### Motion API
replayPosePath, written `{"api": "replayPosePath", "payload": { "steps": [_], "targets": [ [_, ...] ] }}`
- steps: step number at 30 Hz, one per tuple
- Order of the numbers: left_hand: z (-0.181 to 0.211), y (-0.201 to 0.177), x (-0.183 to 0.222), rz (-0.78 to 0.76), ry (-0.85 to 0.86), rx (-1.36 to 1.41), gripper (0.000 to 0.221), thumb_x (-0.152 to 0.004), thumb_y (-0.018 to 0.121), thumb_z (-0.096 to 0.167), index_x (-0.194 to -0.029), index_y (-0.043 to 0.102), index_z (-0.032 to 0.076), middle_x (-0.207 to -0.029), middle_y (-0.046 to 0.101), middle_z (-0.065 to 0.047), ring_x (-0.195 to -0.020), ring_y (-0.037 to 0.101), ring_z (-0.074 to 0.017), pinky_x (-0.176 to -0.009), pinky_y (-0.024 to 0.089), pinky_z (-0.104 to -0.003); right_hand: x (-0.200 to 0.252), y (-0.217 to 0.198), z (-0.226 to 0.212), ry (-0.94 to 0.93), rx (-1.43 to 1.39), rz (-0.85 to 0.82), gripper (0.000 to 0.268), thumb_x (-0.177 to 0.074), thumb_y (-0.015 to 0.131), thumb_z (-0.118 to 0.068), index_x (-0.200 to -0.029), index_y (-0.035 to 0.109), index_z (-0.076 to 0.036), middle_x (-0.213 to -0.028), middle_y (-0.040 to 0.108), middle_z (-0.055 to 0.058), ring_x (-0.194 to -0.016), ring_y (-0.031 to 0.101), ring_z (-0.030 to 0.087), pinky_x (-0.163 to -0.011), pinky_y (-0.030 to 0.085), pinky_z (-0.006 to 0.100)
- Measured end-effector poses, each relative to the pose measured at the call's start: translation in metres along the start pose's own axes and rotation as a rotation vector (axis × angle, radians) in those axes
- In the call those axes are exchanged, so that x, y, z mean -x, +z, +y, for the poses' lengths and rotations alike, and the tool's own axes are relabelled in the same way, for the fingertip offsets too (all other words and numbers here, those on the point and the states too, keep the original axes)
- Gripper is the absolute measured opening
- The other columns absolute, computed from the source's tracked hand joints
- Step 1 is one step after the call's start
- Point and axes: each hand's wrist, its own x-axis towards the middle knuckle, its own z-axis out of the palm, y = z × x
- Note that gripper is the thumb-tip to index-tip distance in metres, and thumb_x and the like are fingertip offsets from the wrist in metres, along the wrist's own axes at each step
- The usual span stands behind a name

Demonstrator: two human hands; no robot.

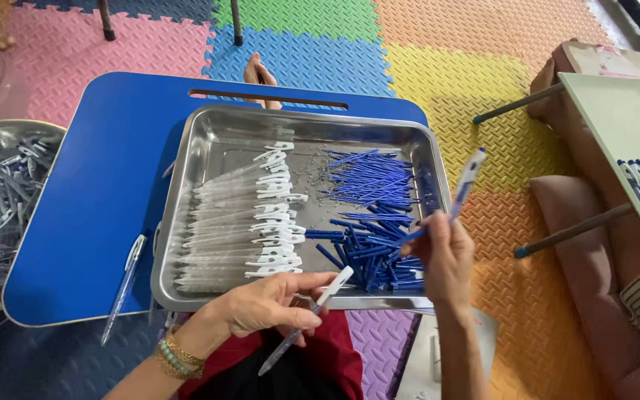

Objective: The person assembles pens by inserting ink cartridges and small white plastic components into transparent pen barrels.

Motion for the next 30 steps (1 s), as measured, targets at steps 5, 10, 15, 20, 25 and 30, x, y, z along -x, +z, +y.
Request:
{"api": "replayPosePath", "payload": {
  "steps": [5, 10, 15, 20, 25, 30],
  "targets": [
    [0.018, -0.01, 0.006, 0.051, -0.065, -0.081, 0.094, -0.093, 0.079, 0.011, -0.177, 0.038, 0.013, -0.119, 0.063, -0.007, -0.088, 0.074, -0.0165, -0.072, 0.072, -0.029, 0.01, -0.008, -0.038, 0.176, 0.843, 0.037, 0.036, -0.113, 0.057, -0.035, -0.109, 0.083, -0.01, -0.076, 0.085, 0.012, -0.071, 0.082, 0.018, -0.075, 0.064, 0.033],
    [0.065, -0.002, -0.008, 0.146, -0.126, -0.394, 0.076, -0.094, 0.072, 0.004, -0.167, 0.055, 0.017, -0.119, 0.068, -0.01, -0.074, 0.067, -0.014, -0.063, 0.062, -0.023, 0.024, -0.011, -0.03, -0.12, 1.001, 0.017, 0.039, -0.115, 0.05, -0.038, -0.13, 0.077, -0.014, -0.12, 0.079, 0.013, -0.11, 0.075, 0.031, -0.095, 0.051, 0.045],
    [0.078, -0.026, -0.074, 0.263, 0.144, -1.182, 0.037, -0.093, 0.078, 0.011, -0.13, 0.082, 0.014, -0.103, 0.086, -0.012, -0.089, 0.085, -0.0302, -0.072, 0.07, -0.04, 0.004, 0.021, 0.005, 0.173, 0.227, -0.113, 0.049, -0.115, 0.05, -0.04, -0.141, 0.074, -0.006, -0.119, 0.083, 0.022, -0.108, 0.081, 0.031, -0.1, 0.063, 0.043],
    [0.064, -0.025, -0.14, 0.652, 0.578, -2.156, 0.01, -0.08, 0.075, 0.017, -0.075, 0.074, 0.025, -0.072, 0.066, -0.002, -0.072, 0.06, -0.0249, -0.06, 0.055, -0.045, -0.027, 0.03, 0.036, 0.458, -0.252, -0.276, 0.045, -0.116, 0.054, -0.042, -0.135, 0.072, -0.005, -0.106, 0.082, 0.024, -0.093, 0.084, 0.037, -0.085, 0.069, 0.048],
    [0.096, 0.009, -0.119, 0.601, 0.778, -2.336, 0.008, -0.081, 0.078, 0.017, -0.074, 0.081, 0.02, -0.078, 0.071, -0.007, -0.079, 0.063, -0.029, -0.078, 0.05, -0.051, -0.042, 0.012, 0.053, 0.468, -0.293, -0.291, 0.036, -0.114, 0.062, -0.032, -0.129, 0.075, -0.002, -0.099, 0.081, 0.021, -0.084, 0.084, 0.032, -0.078, 0.071, 0.043],
    [0.124, 0.0, -0.09, 0.633, 0.862, -2.323, 0.012, -0.081, 0.077, 0.006, -0.079, 0.084, 0.015, -0.081, 0.075, -0.007, -0.079, 0.07, -0.0271, -0.088, 0.052, -0.05, -0.05, -0.01, 0.057, 0.412, -0.281, -0.289, 0.025, -0.109, 0.07, -0.019, -0.123, 0.074, 0.001, -0.092, 0.076, 0.017, -0.078, 0.083, 0.027, -0.074, 0.071, 0.04]
  ]
}}
